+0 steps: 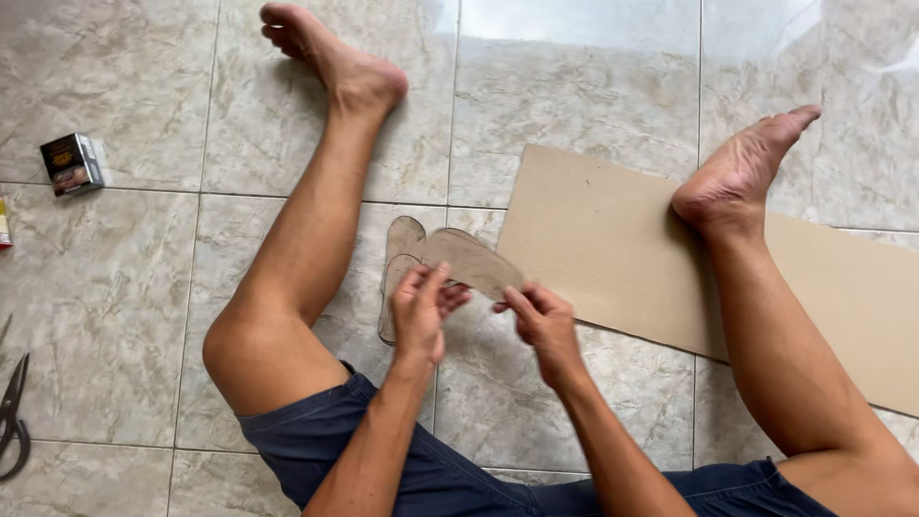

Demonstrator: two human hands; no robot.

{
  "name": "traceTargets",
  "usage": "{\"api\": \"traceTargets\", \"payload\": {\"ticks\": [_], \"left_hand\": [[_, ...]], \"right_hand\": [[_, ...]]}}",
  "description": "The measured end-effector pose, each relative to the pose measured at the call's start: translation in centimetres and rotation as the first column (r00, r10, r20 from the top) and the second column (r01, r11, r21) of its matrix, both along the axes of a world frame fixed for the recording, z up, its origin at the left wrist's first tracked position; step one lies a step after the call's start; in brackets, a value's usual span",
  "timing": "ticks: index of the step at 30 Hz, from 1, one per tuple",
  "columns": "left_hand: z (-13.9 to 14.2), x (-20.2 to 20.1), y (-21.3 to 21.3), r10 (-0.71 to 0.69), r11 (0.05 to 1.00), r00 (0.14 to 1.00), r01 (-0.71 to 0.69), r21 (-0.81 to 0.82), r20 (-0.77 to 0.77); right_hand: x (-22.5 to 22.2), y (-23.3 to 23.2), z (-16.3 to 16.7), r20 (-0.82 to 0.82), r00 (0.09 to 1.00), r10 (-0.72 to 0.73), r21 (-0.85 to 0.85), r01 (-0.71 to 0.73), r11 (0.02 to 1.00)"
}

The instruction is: The person lies on a tiled floor with a long strip of cardboard across their legs. They place sandal-sole-shaped template pieces on the cardboard one at a time and trace around each with a pen, marking outlines and small crosses inside them, then set the finished templates aside and continue with the next piece.

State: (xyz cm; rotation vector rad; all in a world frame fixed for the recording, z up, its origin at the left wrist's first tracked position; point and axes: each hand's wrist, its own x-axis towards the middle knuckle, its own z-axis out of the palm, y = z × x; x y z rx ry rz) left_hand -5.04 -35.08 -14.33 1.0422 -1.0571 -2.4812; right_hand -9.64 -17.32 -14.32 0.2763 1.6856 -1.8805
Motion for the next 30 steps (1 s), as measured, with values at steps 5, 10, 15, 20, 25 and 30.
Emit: {"api": "traceTargets", "payload": {"ticks": [5, 10, 15, 20, 25, 30], "left_hand": [[-1.6, -0.4, 5.3, -0.234, 0.971, 0.965, 0.225, 0.078, 0.119], [-2.4, -1.8, 5.9, -0.209, 0.769, 0.945, 0.317, -0.555, 0.25], [-1.0, -0.8, 1.7, -0.017, 0.207, 0.863, 0.497, -0.843, 0.505], [0.3, 1.3, -2.3, 0.171, 0.126, 0.569, 0.797, -0.59, 0.805], [-0.2, 2.6, -3.3, 0.066, 0.116, 0.75, 0.65, -0.751, 0.658], [0.8, 1.1, -8.1, 0.002, 0.419, 0.894, 0.405, -0.812, 0.447]], "right_hand": [[-1.3, 7.2, -0.5, 0.029, 0.983, -0.179, 0.062, 0.177, 0.982], [-2.2, 9.1, -2.3, 0.019, 0.975, -0.222, 0.164, 0.216, 0.963], [-2.6, 8.7, -3.3, 0.03, 0.974, -0.227, 0.155, 0.219, 0.963], [-2.5, 5.3, -2.9, 0.11, 0.979, -0.17, 0.028, 0.168, 0.985], [-1.6, 1.7, -2.3, 0.205, 0.966, -0.158, -0.069, 0.175, 0.982], [-1.4, -0.4, -1.4, 0.237, 0.959, -0.154, -0.2, 0.204, 0.958]]}}
